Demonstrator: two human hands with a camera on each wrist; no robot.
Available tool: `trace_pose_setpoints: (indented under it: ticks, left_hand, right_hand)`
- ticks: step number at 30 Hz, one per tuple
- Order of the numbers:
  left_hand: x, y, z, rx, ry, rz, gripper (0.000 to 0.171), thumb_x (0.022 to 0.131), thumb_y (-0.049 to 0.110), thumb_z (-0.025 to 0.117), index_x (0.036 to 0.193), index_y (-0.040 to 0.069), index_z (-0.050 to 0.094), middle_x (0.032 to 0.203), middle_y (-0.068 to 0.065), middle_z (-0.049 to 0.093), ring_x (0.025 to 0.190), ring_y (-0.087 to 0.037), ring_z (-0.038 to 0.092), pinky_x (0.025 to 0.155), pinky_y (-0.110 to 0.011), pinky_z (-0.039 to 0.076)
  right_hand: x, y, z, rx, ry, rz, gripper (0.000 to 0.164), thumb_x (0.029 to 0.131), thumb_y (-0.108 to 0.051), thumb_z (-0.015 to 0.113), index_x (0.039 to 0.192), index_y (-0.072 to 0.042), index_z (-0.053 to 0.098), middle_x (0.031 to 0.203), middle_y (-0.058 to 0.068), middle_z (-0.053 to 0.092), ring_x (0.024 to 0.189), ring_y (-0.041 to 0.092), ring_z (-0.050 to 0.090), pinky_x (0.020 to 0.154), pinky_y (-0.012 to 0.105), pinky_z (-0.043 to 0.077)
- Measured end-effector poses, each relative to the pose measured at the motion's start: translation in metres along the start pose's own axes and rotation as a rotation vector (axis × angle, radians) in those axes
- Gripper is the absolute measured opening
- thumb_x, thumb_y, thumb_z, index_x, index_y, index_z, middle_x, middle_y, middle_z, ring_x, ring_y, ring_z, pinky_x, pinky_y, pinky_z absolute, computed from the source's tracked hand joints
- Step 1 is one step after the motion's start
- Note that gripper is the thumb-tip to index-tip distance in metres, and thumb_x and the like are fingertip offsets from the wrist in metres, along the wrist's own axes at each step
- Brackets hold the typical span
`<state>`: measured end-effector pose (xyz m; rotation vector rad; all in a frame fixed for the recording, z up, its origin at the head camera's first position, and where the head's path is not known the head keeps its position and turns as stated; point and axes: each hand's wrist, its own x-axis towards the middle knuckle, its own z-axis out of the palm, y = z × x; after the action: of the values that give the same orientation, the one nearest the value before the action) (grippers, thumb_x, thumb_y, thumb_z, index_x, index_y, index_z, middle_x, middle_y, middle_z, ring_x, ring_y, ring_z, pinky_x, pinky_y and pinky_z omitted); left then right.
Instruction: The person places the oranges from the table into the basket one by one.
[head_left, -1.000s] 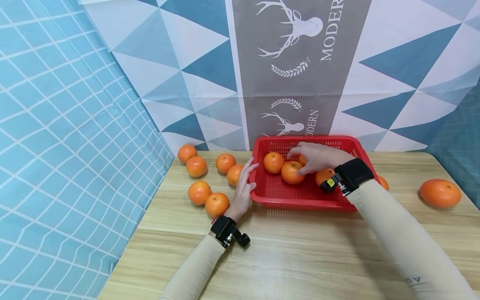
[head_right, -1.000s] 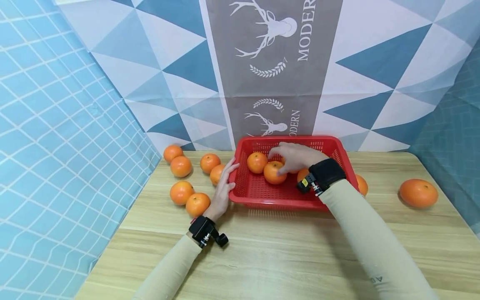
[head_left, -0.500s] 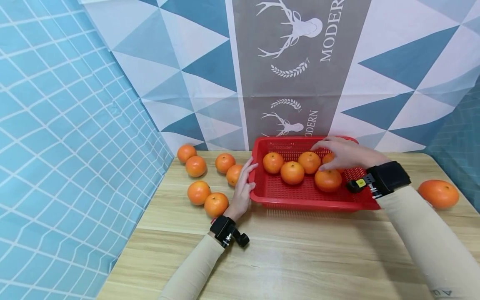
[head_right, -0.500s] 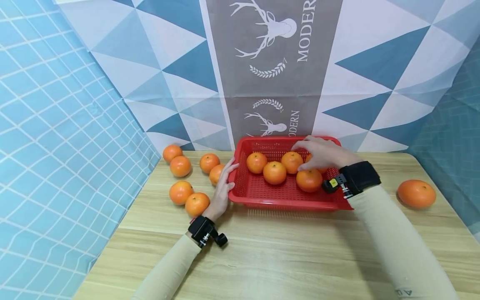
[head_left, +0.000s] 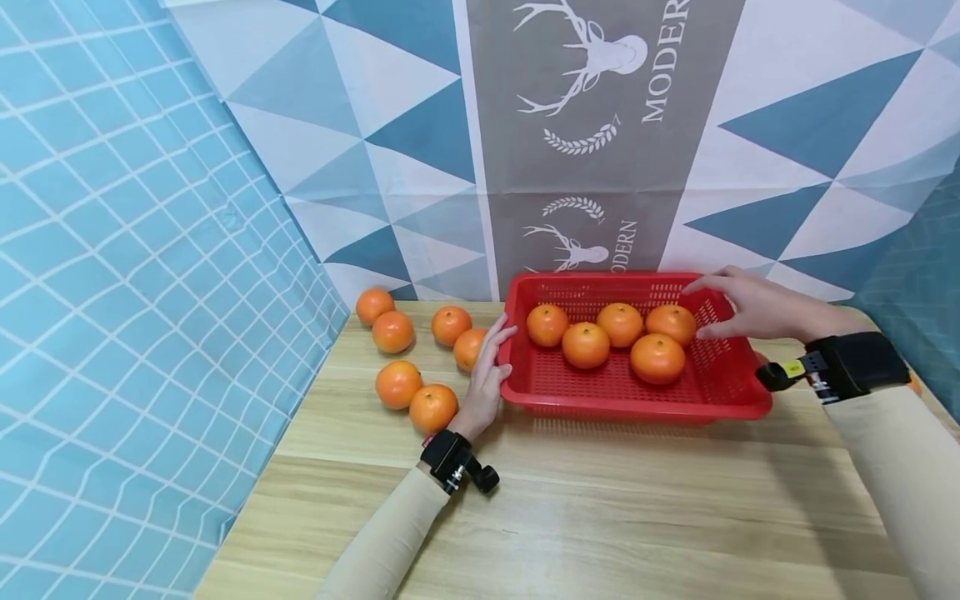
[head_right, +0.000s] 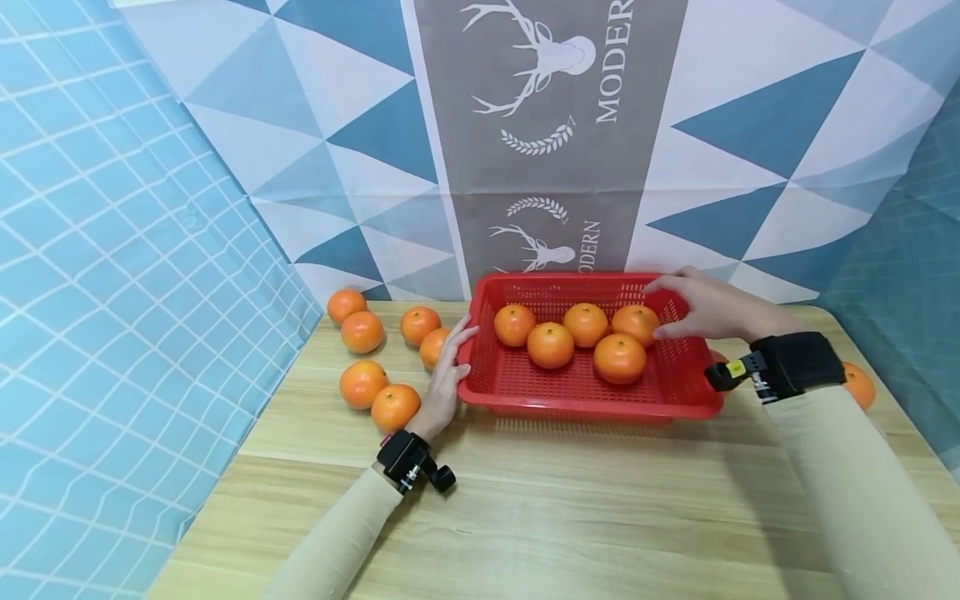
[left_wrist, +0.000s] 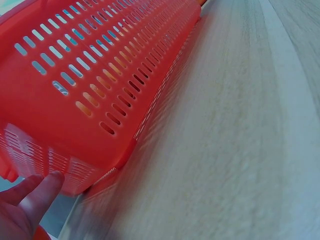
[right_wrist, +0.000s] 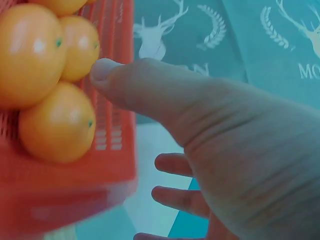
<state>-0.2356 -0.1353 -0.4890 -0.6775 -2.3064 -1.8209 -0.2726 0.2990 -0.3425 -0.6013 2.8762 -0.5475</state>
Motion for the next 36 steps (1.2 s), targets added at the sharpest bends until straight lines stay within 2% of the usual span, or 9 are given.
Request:
trace_pose_setpoints:
  ticks: [8, 12, 18, 25, 32, 36]
  left_hand:
    - [0.001, -0.002, 0.002, 0.017, 0.02, 0.03, 0.07, 0.096, 0.0, 0.04, 0.166, 0.0, 0.046, 0.19, -0.006, 0.023, 0.177, -0.035, 0.022, 0.143, -0.066, 0.022]
    - [0.001, -0.004, 0.003, 0.017, 0.019, 0.027, 0.07, 0.097, 0.001, 0.039, 0.167, 0.001, 0.046, 0.19, -0.006, 0.022, 0.177, -0.035, 0.022, 0.143, -0.067, 0.023]
    - [0.001, -0.005, 0.005, 0.013, 0.016, 0.036, 0.07, 0.097, 0.0, 0.038, 0.166, -0.004, 0.043, 0.19, -0.008, 0.022, 0.177, -0.037, 0.02, 0.142, -0.069, 0.021]
    - [0.001, -0.003, 0.005, 0.006, 0.014, 0.038, 0.07, 0.096, 0.0, 0.039, 0.166, -0.005, 0.043, 0.19, -0.009, 0.022, 0.177, -0.038, 0.021, 0.142, -0.068, 0.022]
    - [0.003, -0.001, 0.005, 0.001, 0.006, 0.032, 0.07, 0.097, 0.0, 0.039, 0.167, -0.005, 0.042, 0.19, -0.008, 0.021, 0.177, -0.037, 0.02, 0.142, -0.068, 0.023]
    - [0.003, 0.0, 0.003, 0.005, 0.008, 0.031, 0.07, 0.097, 0.0, 0.039, 0.167, -0.005, 0.042, 0.19, -0.007, 0.021, 0.177, -0.037, 0.02, 0.142, -0.068, 0.024]
  right_hand:
    - [-0.02, 0.025, 0.0, 0.012, 0.001, 0.047, 0.082, 0.085, -0.027, 0.097, 0.151, 0.005, 0.06, 0.159, 0.042, 0.043, 0.14, 0.063, 0.046, 0.088, 0.063, 0.071]
    - [-0.031, 0.038, -0.001, 0.015, 0.003, 0.06, 0.077, 0.086, -0.026, 0.097, 0.148, 0.006, 0.063, 0.151, 0.041, 0.051, 0.134, 0.061, 0.05, 0.087, 0.062, 0.07]
    - [-0.043, 0.055, -0.002, 0.0, 0.018, 0.053, 0.073, 0.084, -0.02, 0.097, 0.145, 0.007, 0.065, 0.143, 0.038, 0.062, 0.125, 0.055, 0.057, 0.081, 0.056, 0.07]
    - [-0.046, 0.062, 0.002, 0.026, -0.027, 0.082, 0.077, 0.083, -0.019, 0.096, 0.148, 0.007, 0.063, 0.146, 0.04, 0.059, 0.125, 0.055, 0.058, 0.08, 0.056, 0.069]
    - [-0.044, 0.066, 0.01, 0.04, -0.084, 0.092, 0.081, 0.081, -0.015, 0.096, 0.151, 0.007, 0.06, 0.144, 0.038, 0.062, 0.122, 0.05, 0.061, 0.079, 0.051, 0.069]
    - [-0.043, 0.067, 0.017, 0.049, -0.099, 0.104, 0.081, 0.081, -0.015, 0.095, 0.15, 0.009, 0.061, 0.142, 0.037, 0.063, 0.122, 0.051, 0.06, 0.083, 0.056, 0.068]
